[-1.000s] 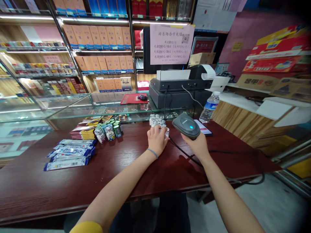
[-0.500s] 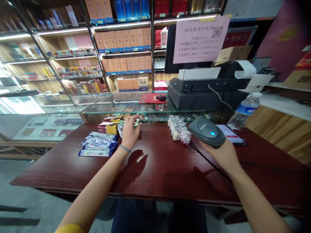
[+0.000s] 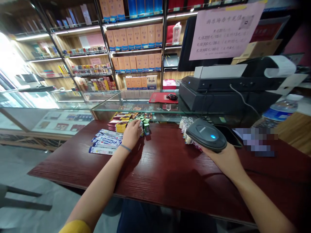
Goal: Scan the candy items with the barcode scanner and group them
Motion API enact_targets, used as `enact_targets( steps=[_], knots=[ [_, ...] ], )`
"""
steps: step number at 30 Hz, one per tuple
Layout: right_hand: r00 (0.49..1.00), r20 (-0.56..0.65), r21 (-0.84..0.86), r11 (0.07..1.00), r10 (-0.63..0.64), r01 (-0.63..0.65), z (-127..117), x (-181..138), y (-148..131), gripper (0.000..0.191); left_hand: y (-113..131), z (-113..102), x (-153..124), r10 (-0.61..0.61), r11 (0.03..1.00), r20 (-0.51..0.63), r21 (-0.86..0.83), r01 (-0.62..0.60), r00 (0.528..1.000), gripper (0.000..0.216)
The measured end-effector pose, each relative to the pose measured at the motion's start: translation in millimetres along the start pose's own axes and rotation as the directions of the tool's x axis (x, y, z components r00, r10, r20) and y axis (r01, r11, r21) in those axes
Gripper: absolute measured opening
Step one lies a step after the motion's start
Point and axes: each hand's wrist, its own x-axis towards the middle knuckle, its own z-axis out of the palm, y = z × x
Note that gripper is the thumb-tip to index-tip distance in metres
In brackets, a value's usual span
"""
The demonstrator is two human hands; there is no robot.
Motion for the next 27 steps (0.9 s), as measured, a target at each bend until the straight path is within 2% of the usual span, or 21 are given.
enact_targets(
  steps=[5, 9, 15, 18, 20, 21, 22, 23, 24, 25, 27],
  knots=[
    [0.998, -0.005, 0.040, 0.997, 0.065, -0.064, 4.2, -14.9, 5.7, 0.037, 13.6, -2.6, -6.8, 0.007, 0.988, 0.096, 0.154, -0.022, 0.995, 0.034],
    [0.997, 0.008, 0.032, 0.996, 0.082, -0.082, 3.5, -19.7, -1.3, 0.044, 20.4, -6.9, -9.4, 0.003, 0.984, 0.095, 0.176, -0.020, 0.995, 0.028],
    [0.995, -0.001, 0.030, 0.995, 0.100, -0.100, 3.9, -18.7, -3.2, 0.037, 25.6, -13.4, -12.2, -0.024, 0.979, 0.142, 0.203, -0.005, 0.990, 0.018],
    [0.997, -0.013, 0.029, 0.996, 0.081, -0.080, 4.9, -18.2, -1.4, 0.036, 24.2, -25.3, -11.0, -0.063, 0.991, 0.104, 0.125, 0.050, 0.993, 0.016],
    [0.997, -0.008, 0.030, 0.996, 0.079, -0.079, 5.0, -17.9, 0.2, 0.035, 23.5, -33.8, -8.9, -0.135, 0.989, 0.053, -0.052, 0.138, 0.989, 0.019],
    [0.997, -0.002, 0.030, 0.996, 0.082, -0.082, 5.0, -17.8, 0.9, 0.036, 24.0, -37.1, -7.7, -0.192, 0.962, 0.045, -0.191, 0.197, 0.980, 0.022],
    [0.996, 0.002, 0.029, 0.996, 0.084, -0.084, 4.9, -17.8, 1.6, 0.037, 25.2, -39.4, -6.7, -0.253, 0.897, 0.072, -0.356, 0.262, 0.965, 0.027],
    [0.996, 0.001, 0.023, 0.996, 0.087, -0.087, 4.7, -17.8, 2.0, 0.037, 27.3, -40.6, -6.1, -0.304, 0.784, 0.141, -0.524, 0.331, 0.942, 0.032],
    [0.996, -0.003, 0.014, 0.996, 0.087, -0.087, 4.7, -17.8, 2.3, 0.038, 30.2, -40.7, -5.9, -0.327, 0.630, 0.240, -0.666, 0.400, 0.914, 0.038],
    [0.996, -0.010, 0.005, 0.996, 0.087, -0.086, 4.6, -17.9, 2.2, 0.038, 33.9, -39.9, -6.3, -0.322, 0.455, 0.344, -0.761, 0.463, 0.882, 0.043],
    [0.996, -0.019, 0.001, 0.996, 0.088, -0.088, 4.7, -18.2, 1.4, 0.037, 42.1, -36.2, -8.4, -0.253, 0.157, 0.504, -0.821, 0.549, 0.826, 0.050]
  ],
)
